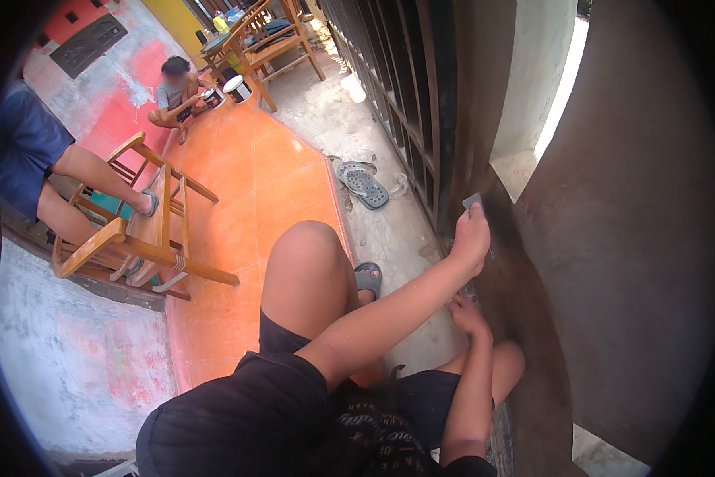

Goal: The person uses a trowel to smooth a freshly plastered wall surface. They repeatedly scrape and level the wet plaster along the lower wall section, moving the tool back and forth to even out the texture.

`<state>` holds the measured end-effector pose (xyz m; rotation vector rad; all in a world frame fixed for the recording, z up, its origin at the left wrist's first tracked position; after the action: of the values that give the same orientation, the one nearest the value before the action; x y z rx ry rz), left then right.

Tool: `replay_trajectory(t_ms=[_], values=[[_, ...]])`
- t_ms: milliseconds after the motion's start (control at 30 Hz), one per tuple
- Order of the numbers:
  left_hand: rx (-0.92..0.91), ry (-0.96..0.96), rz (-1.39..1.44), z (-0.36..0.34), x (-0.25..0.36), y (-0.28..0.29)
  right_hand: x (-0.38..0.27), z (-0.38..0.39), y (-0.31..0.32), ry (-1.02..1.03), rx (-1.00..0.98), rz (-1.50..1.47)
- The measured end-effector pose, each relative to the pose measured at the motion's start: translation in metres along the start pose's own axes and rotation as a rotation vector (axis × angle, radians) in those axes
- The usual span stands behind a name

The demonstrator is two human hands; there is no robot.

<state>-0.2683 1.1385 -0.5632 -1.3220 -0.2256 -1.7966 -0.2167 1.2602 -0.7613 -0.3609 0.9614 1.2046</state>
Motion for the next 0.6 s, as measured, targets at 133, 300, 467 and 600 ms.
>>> replay_trajectory(t_ms=[133, 300, 467, 600], values=[[0.074, 0.038, -0.053, 0.048, 0.006, 0.063, 0.001, -0.004, 0.004, -0.044, 0.0, -0.106], [-0.103, -0.001, -0.376, 0.108, 0.024, 0.114, -0.021, 0.008, 0.004, -0.075, 0.019, -0.336], [-0.317, 0.139, -0.31, 0.135, 0.032, 0.139, -0.087, 0.055, -0.029, 0.225, -0.293, -0.807], [-0.424, 0.179, -0.2, 0.134, 0.026, 0.151, -0.13, 0.099, -0.049, 0.434, -0.533, -1.131]])
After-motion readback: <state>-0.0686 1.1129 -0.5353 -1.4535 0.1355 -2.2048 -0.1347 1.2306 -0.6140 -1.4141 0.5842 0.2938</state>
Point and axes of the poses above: each hand's wrist, its own z-axis away from the middle knuckle, its own y-axis out of the back of the hand, x = y × z, the point moved 9 cm from there along -z, towards the middle knuckle, and after that the axes turned 3 degrees about -z, right-handed, at the moved point
